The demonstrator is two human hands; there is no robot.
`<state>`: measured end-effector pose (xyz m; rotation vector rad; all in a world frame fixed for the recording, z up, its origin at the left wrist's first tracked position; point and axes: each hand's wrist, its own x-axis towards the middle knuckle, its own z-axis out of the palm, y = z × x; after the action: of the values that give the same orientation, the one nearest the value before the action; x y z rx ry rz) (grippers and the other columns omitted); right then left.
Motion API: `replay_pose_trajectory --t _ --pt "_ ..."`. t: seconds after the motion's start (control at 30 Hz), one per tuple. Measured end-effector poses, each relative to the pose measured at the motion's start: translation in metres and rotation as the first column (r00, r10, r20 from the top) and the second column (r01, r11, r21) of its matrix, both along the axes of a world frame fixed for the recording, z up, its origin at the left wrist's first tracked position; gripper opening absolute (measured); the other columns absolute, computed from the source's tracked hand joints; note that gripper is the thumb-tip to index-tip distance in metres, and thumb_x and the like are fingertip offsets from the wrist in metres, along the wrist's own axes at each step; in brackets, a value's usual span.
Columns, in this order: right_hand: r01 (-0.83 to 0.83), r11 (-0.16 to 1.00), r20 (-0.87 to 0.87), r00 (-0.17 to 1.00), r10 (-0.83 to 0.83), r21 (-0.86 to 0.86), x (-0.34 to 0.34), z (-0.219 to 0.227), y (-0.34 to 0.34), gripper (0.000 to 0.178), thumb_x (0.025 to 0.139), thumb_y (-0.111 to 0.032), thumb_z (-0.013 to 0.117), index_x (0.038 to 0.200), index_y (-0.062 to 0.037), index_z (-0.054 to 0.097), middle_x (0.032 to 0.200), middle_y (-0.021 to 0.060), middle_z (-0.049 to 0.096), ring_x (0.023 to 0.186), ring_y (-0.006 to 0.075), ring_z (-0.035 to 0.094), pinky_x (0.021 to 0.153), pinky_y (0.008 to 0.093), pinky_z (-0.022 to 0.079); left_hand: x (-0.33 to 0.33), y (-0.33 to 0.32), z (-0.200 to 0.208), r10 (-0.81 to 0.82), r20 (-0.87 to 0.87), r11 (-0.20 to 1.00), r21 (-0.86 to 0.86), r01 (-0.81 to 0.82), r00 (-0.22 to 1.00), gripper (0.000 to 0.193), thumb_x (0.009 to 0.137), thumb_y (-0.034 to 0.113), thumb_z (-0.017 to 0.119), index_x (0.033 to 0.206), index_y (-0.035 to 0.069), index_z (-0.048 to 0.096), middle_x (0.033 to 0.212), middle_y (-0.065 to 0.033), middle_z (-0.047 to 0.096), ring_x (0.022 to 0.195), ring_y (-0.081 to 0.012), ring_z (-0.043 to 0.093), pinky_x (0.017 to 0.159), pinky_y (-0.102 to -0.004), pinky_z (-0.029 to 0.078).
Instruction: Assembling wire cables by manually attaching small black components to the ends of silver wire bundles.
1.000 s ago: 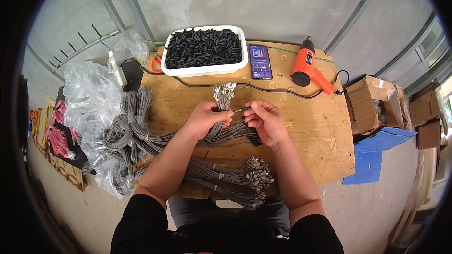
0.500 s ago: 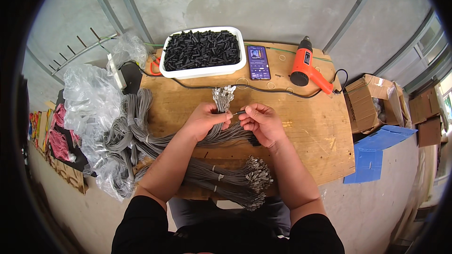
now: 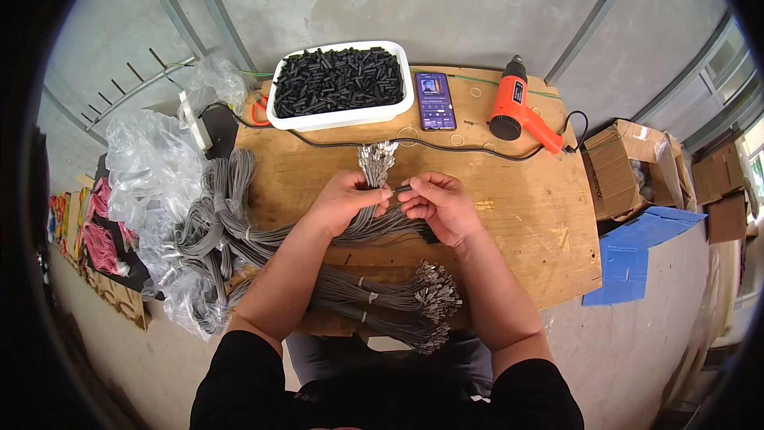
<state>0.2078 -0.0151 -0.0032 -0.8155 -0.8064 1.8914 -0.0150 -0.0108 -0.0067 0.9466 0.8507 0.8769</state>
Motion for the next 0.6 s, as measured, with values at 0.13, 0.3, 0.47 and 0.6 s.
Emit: replay_pose_trajectory --t 0.13,0.3,0.47,0.6 --pt "0.003 1.000 0.002 1.000 -0.003 0.005 0.0005 -0.0017 0.0001 0.017 0.098 -0.014 0.063 0.102 0.0023 0.066 0.088 0.0144 0.073 0.073 0.0185 0.072 0.062 0.0258 0.061 0.0001 0.0002 0.0002 -0.009 -0.010 1.000 0.010 0.009 1.000 0.023 0.086 0.010 0.076 0.099 -0.007 0.066 0.085 -0.0104 0.068 0.073 -0.0168 0.064 0.069 -0.0298 0.052" --pt "0.038 0.998 0.098 0.994 -0.042 0.041 0.0004 0.0023 -0.0007 0.016 0.098 -0.014 0.064 0.102 0.0010 0.068 0.082 0.0080 0.071 0.066 0.0122 0.067 0.057 0.0218 0.054 -0.0009 0.0010 -0.0045 -0.029 0.005 0.999 0.018 0.029 1.000 0.023 0.086 0.009 0.076 0.101 -0.006 0.067 0.085 -0.0092 0.068 0.075 -0.0161 0.064 0.070 -0.0295 0.052" --pt "0.270 0.893 0.287 0.879 -0.381 0.360 0.0031 -0.0001 0.0021 0.010 0.096 -0.010 0.065 0.094 -0.0020 0.070 0.071 -0.0065 0.055 0.061 0.0008 0.043 0.056 0.0181 0.033 0.0003 0.0013 -0.0011 -0.042 -0.062 0.997 0.056 0.045 0.997 0.022 0.086 0.007 0.075 0.103 -0.005 0.067 0.086 -0.0079 0.068 0.076 -0.0144 0.063 0.071 -0.0284 0.052" --pt "0.180 0.811 0.378 0.815 -0.440 0.557 -0.0047 -0.0046 0.0003 0.008 0.092 -0.004 0.069 0.099 -0.0011 0.071 0.084 -0.0059 0.058 0.070 -0.0001 0.046 0.062 0.0176 0.038 0.0005 0.0001 0.0009 -0.029 -0.077 0.998 0.049 0.033 0.997 0.023 0.085 0.005 0.075 0.105 -0.005 0.067 0.087 -0.0067 0.068 0.075 -0.0126 0.063 0.069 -0.0267 0.052"
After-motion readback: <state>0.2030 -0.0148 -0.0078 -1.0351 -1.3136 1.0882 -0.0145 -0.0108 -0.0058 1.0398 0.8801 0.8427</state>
